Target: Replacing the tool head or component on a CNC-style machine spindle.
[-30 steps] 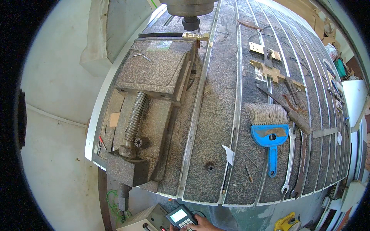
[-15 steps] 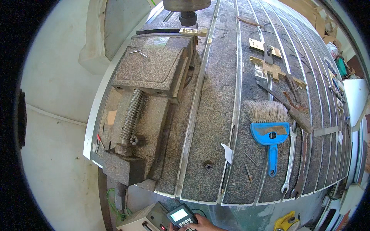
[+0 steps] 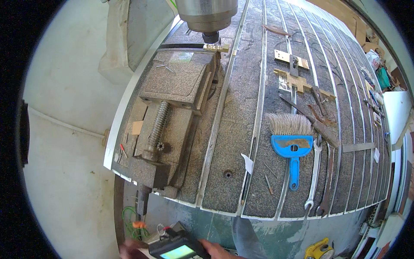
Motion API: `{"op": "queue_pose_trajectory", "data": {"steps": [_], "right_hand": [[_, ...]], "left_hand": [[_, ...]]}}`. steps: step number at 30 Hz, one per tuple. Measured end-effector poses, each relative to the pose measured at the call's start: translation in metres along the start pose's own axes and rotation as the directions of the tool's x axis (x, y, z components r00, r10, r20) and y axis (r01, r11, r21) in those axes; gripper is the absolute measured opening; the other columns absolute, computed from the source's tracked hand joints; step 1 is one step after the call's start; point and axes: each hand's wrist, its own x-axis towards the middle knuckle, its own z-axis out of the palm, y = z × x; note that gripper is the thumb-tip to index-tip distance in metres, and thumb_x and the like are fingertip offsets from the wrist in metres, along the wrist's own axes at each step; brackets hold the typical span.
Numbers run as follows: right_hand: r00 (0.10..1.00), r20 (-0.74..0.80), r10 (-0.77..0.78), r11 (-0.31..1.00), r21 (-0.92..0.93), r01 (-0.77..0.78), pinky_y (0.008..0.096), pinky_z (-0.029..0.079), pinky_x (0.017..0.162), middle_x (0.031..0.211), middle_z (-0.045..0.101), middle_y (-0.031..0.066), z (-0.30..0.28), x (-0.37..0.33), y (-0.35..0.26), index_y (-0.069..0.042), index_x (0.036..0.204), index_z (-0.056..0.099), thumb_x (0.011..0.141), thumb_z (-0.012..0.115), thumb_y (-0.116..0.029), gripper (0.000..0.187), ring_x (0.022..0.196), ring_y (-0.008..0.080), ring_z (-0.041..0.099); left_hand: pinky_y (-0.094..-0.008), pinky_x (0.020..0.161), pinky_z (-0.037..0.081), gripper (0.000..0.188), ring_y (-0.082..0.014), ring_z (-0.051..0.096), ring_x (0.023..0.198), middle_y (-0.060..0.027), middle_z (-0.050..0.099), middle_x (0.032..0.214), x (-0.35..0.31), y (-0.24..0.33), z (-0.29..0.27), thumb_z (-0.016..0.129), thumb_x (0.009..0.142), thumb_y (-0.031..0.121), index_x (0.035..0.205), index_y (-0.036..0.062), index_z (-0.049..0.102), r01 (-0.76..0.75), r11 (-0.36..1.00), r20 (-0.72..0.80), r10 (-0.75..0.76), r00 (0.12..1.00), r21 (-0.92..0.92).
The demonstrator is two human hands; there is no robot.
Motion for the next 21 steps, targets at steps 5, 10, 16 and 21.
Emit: {"op": "queue_pose_trajectory", "data": {"steps": [5,10,16,21], "right_hand": [[0.999,-0.047,-0.024,0.993,-0.119,0.018,0.0351,0.045,0.087,0.114,0.055,0.0163,0.001,-0.007,0.015,0.002,0.126,0.041,0.08,0.071,-0.021,0.06,0.101,0.0225,0.055],[0.994,0.001,0.108,0.937,-0.334,-0.101,0.0375,0.047,0.077,0.104,0.056,0.0168,0.007,-0.01,0.04,0.002,0.125,0.041,0.079,0.07,-0.018,0.058,0.091,0.024,0.057],[0.997,0.006,-0.083,0.922,-0.38,0.079,0.0372,0.047,0.068,0.098,0.056,0.0177,0.007,-0.019,0.058,0.002,0.123,0.043,0.079,0.068,-0.014,0.053,0.08,0.0269,0.057],[0.982,-0.029,-0.187,0.925,-0.34,0.167,0.0358,0.046,0.066,0.094,0.056,0.0184,0.006,-0.018,0.059,0.002,0.12,0.045,0.078,0.069,-0.014,0.051,0.077,0.0275,0.057]], "left_hand": [[-0.0315,0.07,0.048,0.043,-0.0185,0.056,0.079,-0.0148,0.057,0.097,0.187,0.06,0.038,0.047,0.092,0.0,0.132,0.0004,0.035,-0.376,0.889,0.239,0.317,0.918,0.262],[-0.0249,0.072,0.046,0.026,-0.0114,0.057,0.085,-0.0063,0.059,0.089,0.306,0.091,0.148,0.066,0.085,0.012,0.102,-0.0029,0.052,-0.315,0.933,0.169,0.287,0.943,0.173],[-0.0308,0.09,0.045,0.06,-0.0189,0.058,0.102,-0.0165,0.061,0.113,0.365,0.085,0.225,0.073,0.079,0.023,0.123,-0.005,0.042,-0.408,0.901,0.283,0.357,0.89,0.146],[-0.0354,0.087,0.048,0.065,-0.0275,0.06,0.1,-0.0222,0.057,0.114,0.37,0.094,0.262,0.072,0.075,0.007,0.127,-0.0064,0.035,-0.235,0.972,0.261,0.232,0.937,-0.017]]}}
